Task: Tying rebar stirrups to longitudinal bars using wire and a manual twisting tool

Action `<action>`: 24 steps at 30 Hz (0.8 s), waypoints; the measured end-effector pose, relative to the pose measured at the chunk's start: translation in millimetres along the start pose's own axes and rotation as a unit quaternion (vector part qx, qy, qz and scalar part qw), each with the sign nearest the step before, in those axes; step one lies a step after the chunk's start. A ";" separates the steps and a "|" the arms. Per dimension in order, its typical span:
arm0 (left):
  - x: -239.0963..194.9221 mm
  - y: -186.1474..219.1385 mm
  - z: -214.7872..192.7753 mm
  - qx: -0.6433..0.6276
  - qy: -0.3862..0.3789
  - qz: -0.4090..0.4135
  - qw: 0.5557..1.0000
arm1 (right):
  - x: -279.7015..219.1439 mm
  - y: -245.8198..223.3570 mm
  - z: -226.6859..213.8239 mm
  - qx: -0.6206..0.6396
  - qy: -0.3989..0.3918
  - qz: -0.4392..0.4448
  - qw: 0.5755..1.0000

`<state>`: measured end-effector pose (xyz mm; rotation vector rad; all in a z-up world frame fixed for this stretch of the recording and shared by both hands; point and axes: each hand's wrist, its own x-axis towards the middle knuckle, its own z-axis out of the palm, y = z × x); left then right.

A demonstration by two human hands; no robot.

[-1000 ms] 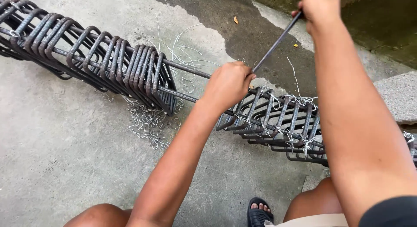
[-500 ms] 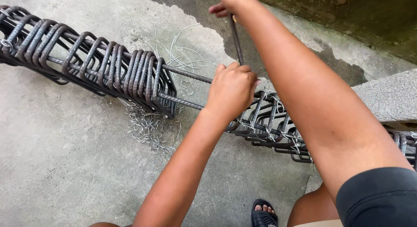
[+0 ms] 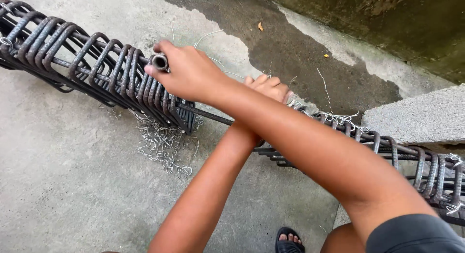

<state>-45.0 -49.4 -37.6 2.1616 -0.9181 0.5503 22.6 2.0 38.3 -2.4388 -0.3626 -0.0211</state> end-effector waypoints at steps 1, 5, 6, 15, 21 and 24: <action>-2.3 0.5 2.6 0.001 0.001 0.001 1.000 | -5.4 -6.8 -0.6 0.000 0.001 -0.001 1.000; -13.8 0.8 25.3 0.048 0.017 -0.013 0.999 | -30.1 -22.4 9.0 0.101 0.029 0.075 0.992; -15.1 -0.7 32.9 0.071 0.043 -0.021 0.996 | -35.0 -24.4 13.5 0.143 0.032 0.087 0.985; -24.9 30.9 18.7 0.171 -0.081 -0.125 0.974 | -99.5 -43.9 0.4 0.175 -0.013 0.019 0.984; -41.9 98.8 -26.3 0.153 -0.177 -0.132 0.963 | -144.0 -58.7 5.6 0.116 0.010 0.084 0.990; -67.9 116.5 -11.6 0.142 -0.152 -0.064 0.976 | -165.0 -47.6 11.2 0.114 -0.010 0.051 0.992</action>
